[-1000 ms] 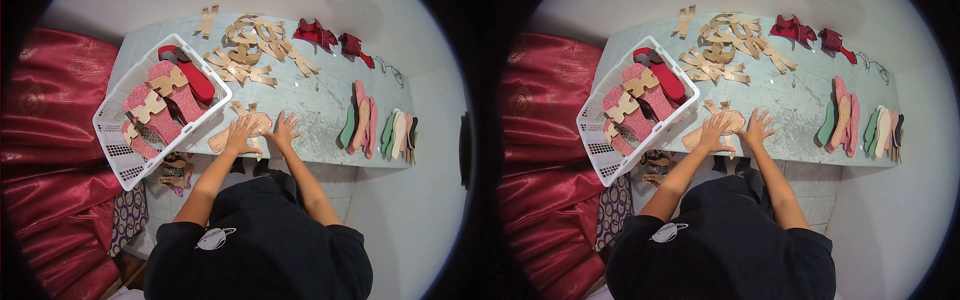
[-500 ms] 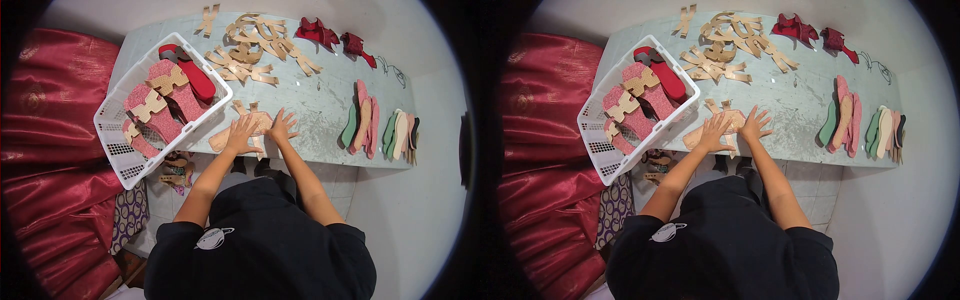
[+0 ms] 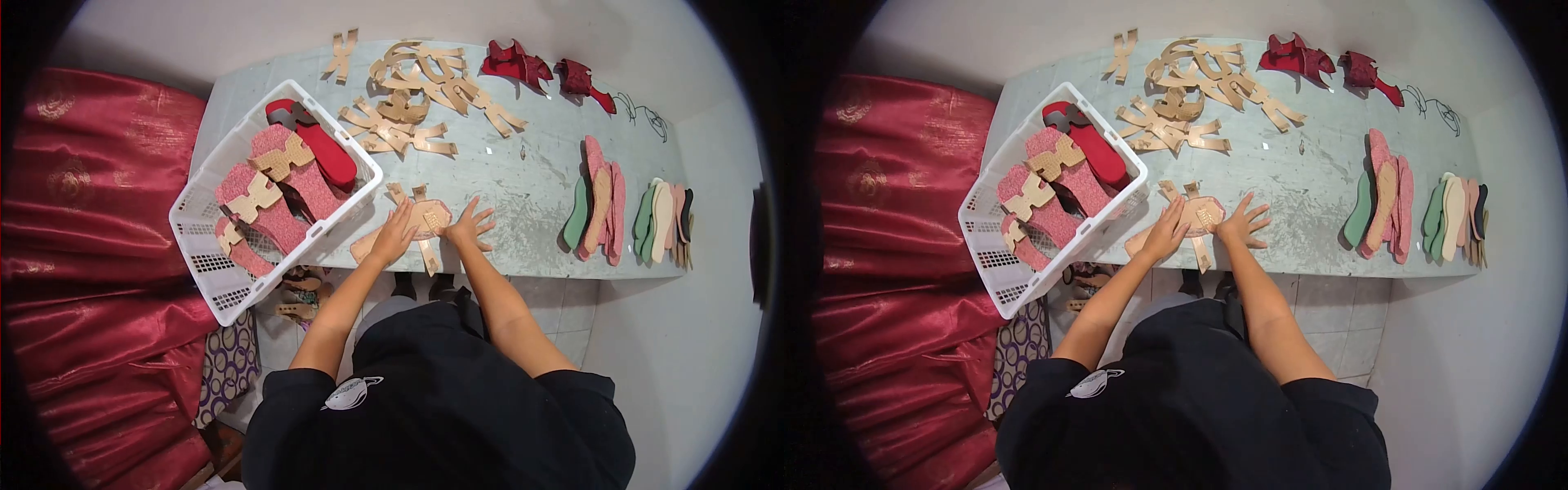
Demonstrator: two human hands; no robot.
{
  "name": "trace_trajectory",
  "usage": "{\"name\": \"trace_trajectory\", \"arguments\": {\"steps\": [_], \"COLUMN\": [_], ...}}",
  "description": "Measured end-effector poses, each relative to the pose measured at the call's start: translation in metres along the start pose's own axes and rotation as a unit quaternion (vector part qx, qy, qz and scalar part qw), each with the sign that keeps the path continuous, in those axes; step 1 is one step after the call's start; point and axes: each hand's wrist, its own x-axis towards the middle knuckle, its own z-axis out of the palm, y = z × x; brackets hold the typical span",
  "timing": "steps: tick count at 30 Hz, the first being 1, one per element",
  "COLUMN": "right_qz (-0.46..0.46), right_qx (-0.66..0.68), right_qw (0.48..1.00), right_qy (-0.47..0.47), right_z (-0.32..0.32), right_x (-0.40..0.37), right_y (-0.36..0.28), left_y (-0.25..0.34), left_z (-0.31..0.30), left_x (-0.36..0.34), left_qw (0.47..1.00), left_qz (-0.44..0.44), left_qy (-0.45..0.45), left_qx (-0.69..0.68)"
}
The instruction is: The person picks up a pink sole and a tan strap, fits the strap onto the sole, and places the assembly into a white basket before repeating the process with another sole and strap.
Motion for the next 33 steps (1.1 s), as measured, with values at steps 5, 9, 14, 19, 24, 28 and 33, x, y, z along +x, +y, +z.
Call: {"name": "trace_trajectory", "arguments": {"steps": [5,9,14,19,24,28,33], "right_qz": [0.001,0.022,0.023,0.016,-0.004,-0.005,0.001], "right_qx": [0.019,0.038,0.026,0.022,0.008,0.005,0.016], "right_qw": [1.000,0.999,0.999,1.000,1.000,1.000,1.000], "right_qy": [0.003,0.000,-0.001,0.001,0.011,0.017,-0.003], "right_z": [-0.005,-0.005,-0.006,-0.005,-0.002,-0.001,-0.006], "right_x": [-0.003,-0.004,-0.005,-0.004,0.003,0.004,0.001], "right_y": [-0.004,-0.004,-0.007,-0.005,-0.003,-0.005,-0.005], "left_y": [0.009,0.010,0.003,0.009,0.020,0.019,0.022], "left_z": [-0.007,-0.010,-0.009,-0.014,-0.008,0.000,0.009], "left_x": [0.028,0.045,0.060,0.070,0.071,0.067,0.052], "left_qw": [0.994,0.992,0.988,0.989,0.978,0.985,0.989], "left_qz": [-0.010,-0.030,-0.081,-0.122,-0.158,-0.099,-0.044], "left_qy": [0.104,0.125,0.112,0.072,0.062,0.098,0.134], "left_qx": [-0.028,-0.020,-0.073,-0.042,-0.120,-0.102,-0.040]}}
